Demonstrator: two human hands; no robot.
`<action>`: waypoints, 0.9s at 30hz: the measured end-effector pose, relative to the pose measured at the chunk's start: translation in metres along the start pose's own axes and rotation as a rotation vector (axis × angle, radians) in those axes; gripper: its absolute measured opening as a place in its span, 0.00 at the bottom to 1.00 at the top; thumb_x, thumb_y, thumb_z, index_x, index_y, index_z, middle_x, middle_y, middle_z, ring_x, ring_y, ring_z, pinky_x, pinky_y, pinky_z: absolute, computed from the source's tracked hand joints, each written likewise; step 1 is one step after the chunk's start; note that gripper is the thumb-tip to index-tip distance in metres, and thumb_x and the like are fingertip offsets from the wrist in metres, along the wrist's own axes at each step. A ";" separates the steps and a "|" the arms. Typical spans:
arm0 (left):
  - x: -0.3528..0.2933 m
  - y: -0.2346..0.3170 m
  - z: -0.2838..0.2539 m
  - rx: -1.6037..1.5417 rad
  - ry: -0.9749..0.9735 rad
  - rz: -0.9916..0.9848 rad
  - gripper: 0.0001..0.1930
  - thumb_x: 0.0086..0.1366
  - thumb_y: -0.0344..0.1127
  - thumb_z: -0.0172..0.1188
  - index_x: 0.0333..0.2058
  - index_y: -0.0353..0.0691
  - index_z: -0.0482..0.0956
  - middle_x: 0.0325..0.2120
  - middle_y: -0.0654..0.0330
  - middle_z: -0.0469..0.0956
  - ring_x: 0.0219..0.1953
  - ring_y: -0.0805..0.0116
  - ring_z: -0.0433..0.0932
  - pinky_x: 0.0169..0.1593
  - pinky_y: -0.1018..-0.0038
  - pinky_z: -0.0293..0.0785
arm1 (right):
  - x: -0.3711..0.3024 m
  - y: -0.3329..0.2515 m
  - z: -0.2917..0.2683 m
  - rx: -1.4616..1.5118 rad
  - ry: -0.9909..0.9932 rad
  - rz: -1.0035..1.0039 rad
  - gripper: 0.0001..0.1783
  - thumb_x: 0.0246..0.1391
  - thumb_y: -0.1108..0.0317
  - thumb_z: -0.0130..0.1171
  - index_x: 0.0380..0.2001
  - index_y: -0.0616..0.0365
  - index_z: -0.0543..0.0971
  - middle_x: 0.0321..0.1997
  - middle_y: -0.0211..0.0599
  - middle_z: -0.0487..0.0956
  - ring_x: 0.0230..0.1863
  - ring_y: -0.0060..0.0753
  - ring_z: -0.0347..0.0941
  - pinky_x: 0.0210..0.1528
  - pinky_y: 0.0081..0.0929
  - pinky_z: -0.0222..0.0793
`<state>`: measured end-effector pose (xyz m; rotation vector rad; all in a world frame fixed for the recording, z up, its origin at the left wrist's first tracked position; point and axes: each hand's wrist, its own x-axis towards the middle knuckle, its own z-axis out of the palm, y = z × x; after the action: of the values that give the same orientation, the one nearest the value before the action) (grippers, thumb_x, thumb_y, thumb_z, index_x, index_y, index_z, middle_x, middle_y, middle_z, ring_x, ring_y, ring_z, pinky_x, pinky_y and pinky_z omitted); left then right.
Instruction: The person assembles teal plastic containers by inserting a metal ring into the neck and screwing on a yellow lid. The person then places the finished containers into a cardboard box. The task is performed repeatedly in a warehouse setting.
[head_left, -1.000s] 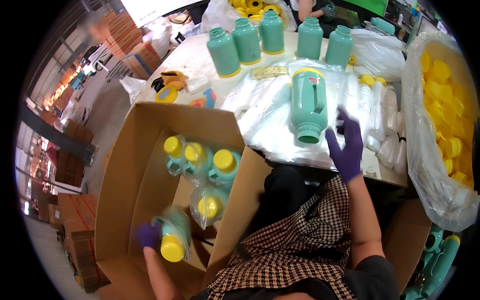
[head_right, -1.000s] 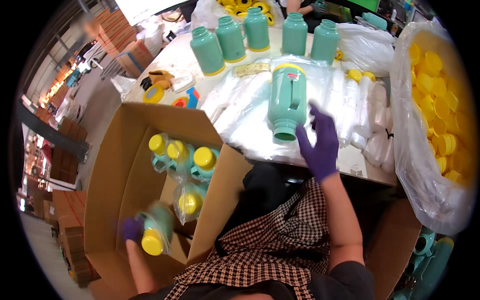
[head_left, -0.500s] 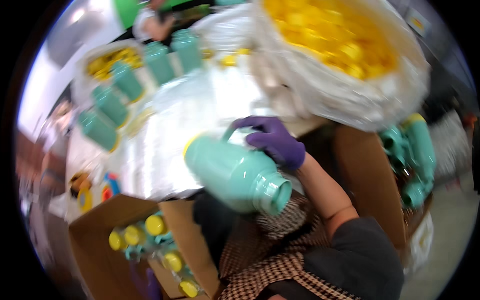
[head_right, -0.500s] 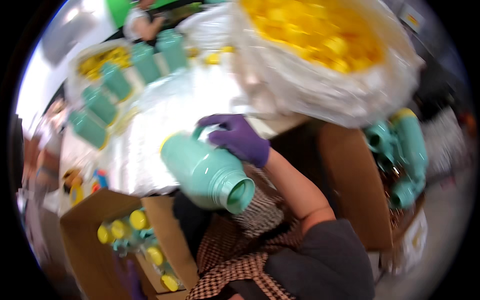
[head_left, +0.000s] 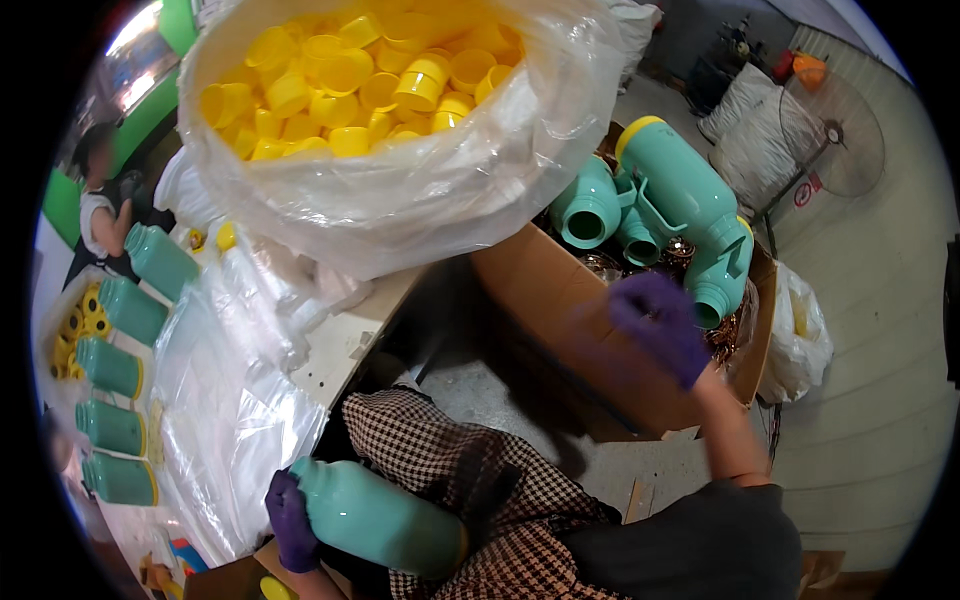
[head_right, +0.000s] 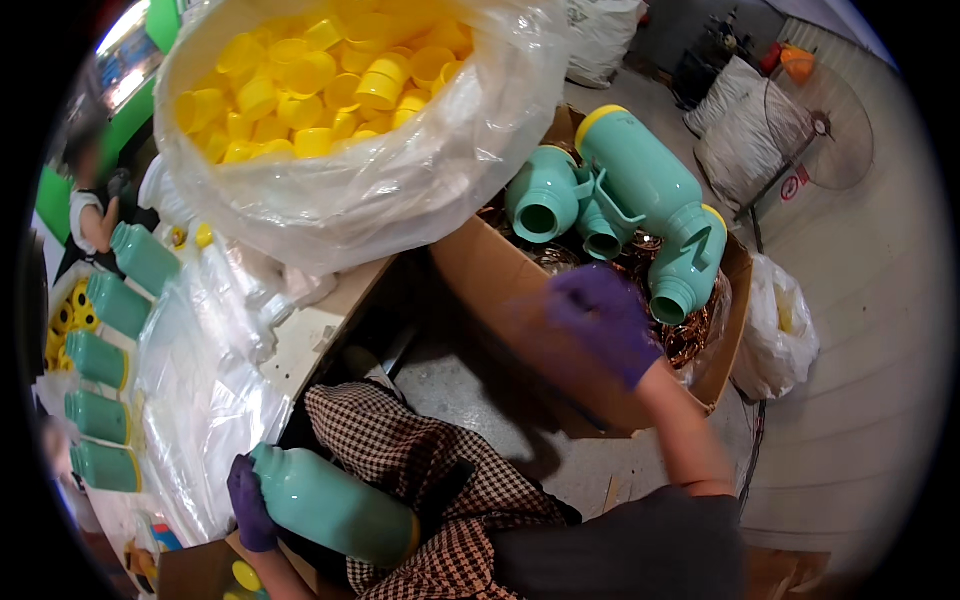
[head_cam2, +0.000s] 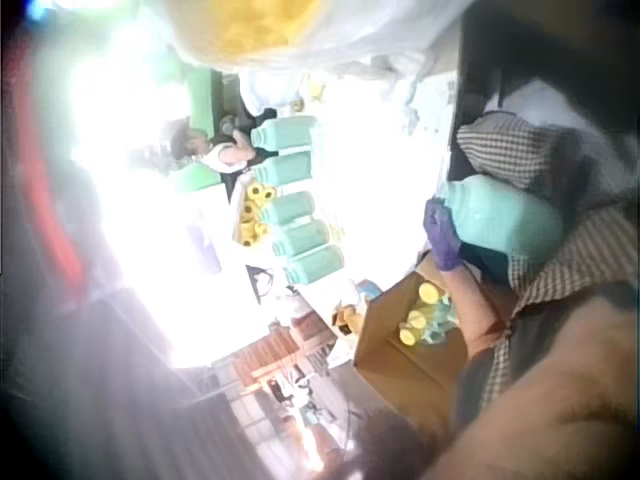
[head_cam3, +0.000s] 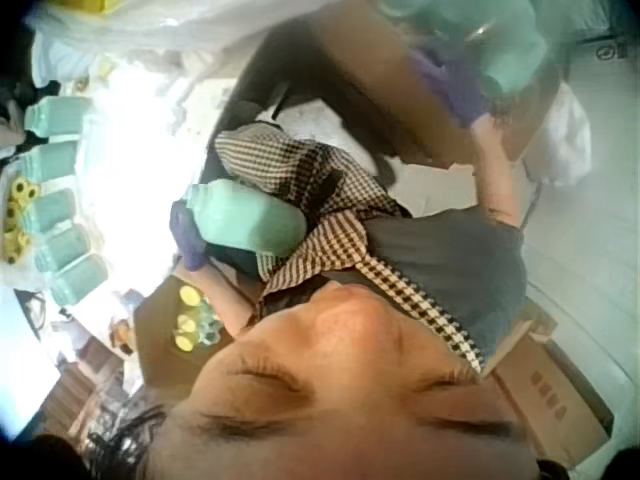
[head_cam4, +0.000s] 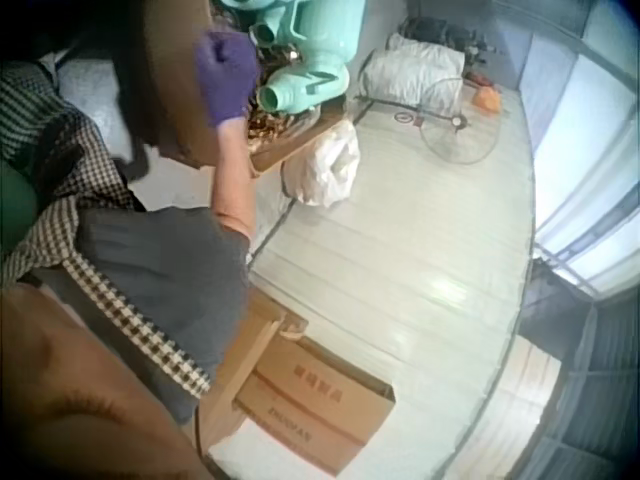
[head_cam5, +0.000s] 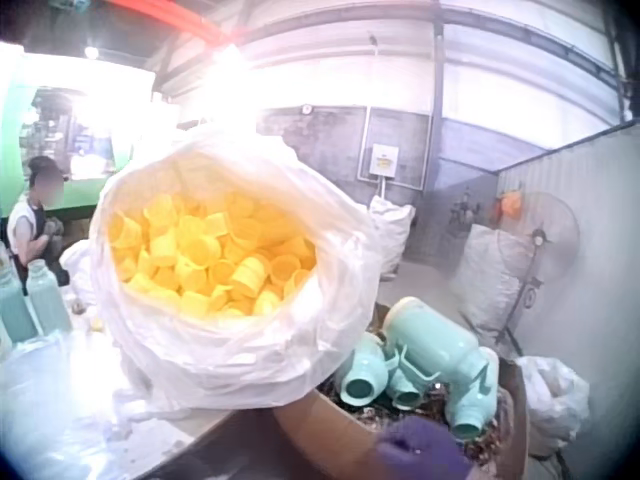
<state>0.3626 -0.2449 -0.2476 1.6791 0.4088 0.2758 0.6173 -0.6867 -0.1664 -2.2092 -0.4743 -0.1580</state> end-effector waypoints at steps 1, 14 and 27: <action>0.003 -0.007 0.001 0.101 -0.002 0.035 0.17 0.71 0.43 0.44 0.31 0.34 0.71 0.31 0.60 0.74 0.36 0.72 0.71 0.42 0.72 0.69 | 0.008 0.041 -0.038 -0.310 0.025 -0.037 0.12 0.54 0.64 0.64 0.39 0.58 0.82 0.35 0.45 0.81 0.40 0.43 0.78 0.44 0.36 0.75; 0.001 -0.013 0.011 -0.182 -0.048 -0.020 0.21 0.55 0.34 0.48 0.48 0.35 0.71 0.47 0.58 0.73 0.47 0.69 0.71 0.56 0.72 0.66 | 0.047 0.144 -0.099 -0.970 -0.158 0.222 0.15 0.48 0.59 0.64 0.33 0.61 0.85 0.37 0.48 0.83 0.40 0.48 0.79 0.46 0.40 0.74; -0.036 -0.019 0.039 -0.417 0.126 0.119 0.40 0.69 0.51 0.55 0.70 0.36 0.50 0.59 0.50 0.69 0.60 0.60 0.70 0.64 0.64 0.66 | -0.024 -0.140 0.174 0.954 -0.858 0.105 0.20 0.61 0.69 0.61 0.55 0.65 0.75 0.37 0.32 0.78 0.32 0.20 0.72 0.38 0.16 0.68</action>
<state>0.3437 -0.2929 -0.2702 1.2813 0.3182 0.5201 0.5325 -0.4790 -0.1810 -1.2500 -0.6937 0.9231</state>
